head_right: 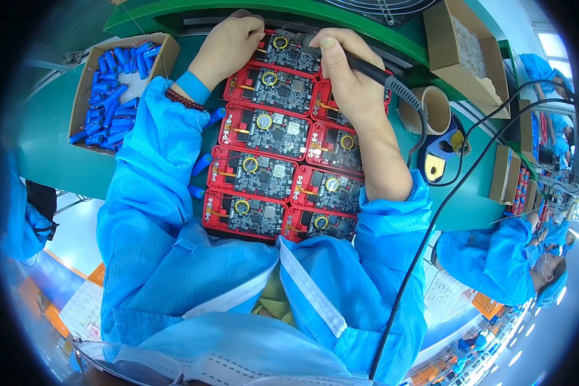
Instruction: The person takes batteries from a box, solders their wires using a soldering iron, and solders the batteries onto circuit boards.
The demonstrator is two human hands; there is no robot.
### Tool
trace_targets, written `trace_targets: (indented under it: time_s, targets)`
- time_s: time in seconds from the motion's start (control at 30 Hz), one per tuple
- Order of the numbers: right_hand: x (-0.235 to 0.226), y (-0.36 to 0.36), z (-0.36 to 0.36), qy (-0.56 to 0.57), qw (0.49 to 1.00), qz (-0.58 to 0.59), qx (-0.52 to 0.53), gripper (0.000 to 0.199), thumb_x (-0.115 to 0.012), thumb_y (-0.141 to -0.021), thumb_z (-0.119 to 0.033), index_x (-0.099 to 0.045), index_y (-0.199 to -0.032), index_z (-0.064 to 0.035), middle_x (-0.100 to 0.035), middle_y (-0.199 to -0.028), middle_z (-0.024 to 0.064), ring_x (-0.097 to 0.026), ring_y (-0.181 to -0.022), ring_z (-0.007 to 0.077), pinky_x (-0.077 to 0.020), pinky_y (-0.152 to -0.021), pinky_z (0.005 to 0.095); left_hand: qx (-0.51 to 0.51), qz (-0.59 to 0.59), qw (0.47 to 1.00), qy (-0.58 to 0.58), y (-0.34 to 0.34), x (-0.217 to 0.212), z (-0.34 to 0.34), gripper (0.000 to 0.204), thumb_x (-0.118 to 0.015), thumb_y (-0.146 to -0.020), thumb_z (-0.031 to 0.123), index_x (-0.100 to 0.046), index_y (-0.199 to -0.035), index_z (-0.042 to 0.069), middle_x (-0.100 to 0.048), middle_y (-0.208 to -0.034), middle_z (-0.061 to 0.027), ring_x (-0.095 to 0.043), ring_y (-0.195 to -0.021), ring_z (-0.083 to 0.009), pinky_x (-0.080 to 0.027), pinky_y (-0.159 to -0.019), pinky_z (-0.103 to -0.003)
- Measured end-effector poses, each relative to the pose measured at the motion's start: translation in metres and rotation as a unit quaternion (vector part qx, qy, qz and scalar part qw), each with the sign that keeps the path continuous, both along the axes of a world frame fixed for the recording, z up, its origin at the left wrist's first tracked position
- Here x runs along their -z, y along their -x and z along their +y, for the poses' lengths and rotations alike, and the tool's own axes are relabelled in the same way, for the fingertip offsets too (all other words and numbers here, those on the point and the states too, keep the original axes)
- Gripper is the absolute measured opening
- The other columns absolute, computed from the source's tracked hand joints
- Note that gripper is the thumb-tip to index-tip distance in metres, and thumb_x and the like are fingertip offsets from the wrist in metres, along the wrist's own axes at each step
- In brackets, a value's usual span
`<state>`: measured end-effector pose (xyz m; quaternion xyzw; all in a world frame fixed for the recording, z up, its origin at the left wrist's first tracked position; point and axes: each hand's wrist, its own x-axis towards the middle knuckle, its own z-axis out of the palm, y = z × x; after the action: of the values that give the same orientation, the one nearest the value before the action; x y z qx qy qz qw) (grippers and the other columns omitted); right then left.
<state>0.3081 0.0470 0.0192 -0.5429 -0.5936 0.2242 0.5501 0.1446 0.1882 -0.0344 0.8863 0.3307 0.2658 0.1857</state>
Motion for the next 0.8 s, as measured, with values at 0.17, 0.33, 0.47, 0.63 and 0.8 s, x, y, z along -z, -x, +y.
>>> trace_targets:
  time_s: [0.17,0.33,0.47,0.63,0.8]
  targets:
    - [-0.009,0.001,-0.012,-0.018,1.0,-0.007,0.005,0.021,-0.052,-0.095,-0.02,-0.062,-0.095,-0.0018,-0.052,-0.064,-0.0015,-0.046,-0.057,0.0037,-0.0356,-0.052,0.0188,0.007,-0.018,1.0,0.001,0.0,0.004,0.003,0.012,-0.055,-0.086,0.014,-0.059,-0.087,0.003,-0.059,-0.09,-0.0161,-0.057,-0.084,-0.0341,-0.048,-0.074,-0.04]
    - [-0.028,0.001,-0.05,-0.026,0.999,0.016,0.012,0.018,-0.051,-0.092,-0.013,-0.061,-0.095,0.0019,-0.056,-0.075,0.004,-0.05,-0.059,0.0057,-0.0393,-0.054,0.0199,0.009,-0.01,0.999,-0.051,0.002,0.008,0.008,0.011,-0.054,-0.086,0.014,-0.059,-0.087,0.004,-0.059,-0.091,-0.0162,-0.058,-0.086,-0.0344,-0.048,-0.074,-0.04]
    - [-0.035,-0.004,-0.095,-0.085,0.996,0.002,0.029,0.026,-0.05,-0.094,-0.021,-0.059,-0.095,0.003,-0.056,-0.079,0.0097,-0.051,-0.061,0.01,-0.0407,-0.056,0.0227,-0.054,0.017,0.984,-0.171,0.004,0.005,-0.004,0.011,-0.058,-0.082,0.015,-0.063,-0.087,0.007,-0.06,-0.092,-0.0133,-0.058,-0.085,-0.0319,-0.049,-0.075,-0.041]
    - [-0.045,-0.016,-0.14,-0.134,0.989,-0.023,0.058,0.044,-0.046,-0.095,-0.04,-0.056,-0.095,0.0028,-0.051,-0.066,0.01,-0.046,-0.058,0.0147,-0.0382,-0.058,0.0274,-0.007,-0.005,0.977,-0.215,0.037,-0.051,-0.049,0.01,-0.061,-0.079,0.011,-0.063,-0.088,0.005,-0.059,-0.085,-0.0118,-0.057,-0.083,-0.0305,-0.048,-0.074,-0.039]
    - [-0.041,-0.039,-0.182,-0.145,0.986,0.006,0.08,0.045,-0.047,-0.095,-0.039,-0.052,-0.097,0.0055,-0.056,-0.09,0.0215,-0.058,-0.073,0.0213,-0.0481,-0.063,0.0207,-0.011,0.103,0.971,-0.216,0.113,-0.096,-0.047,0.011,-0.054,-0.081,0.005,-0.062,-0.086,0.002,-0.062,-0.087,-0.0149,-0.06,-0.083,-0.0322,-0.05,-0.073,-0.04]
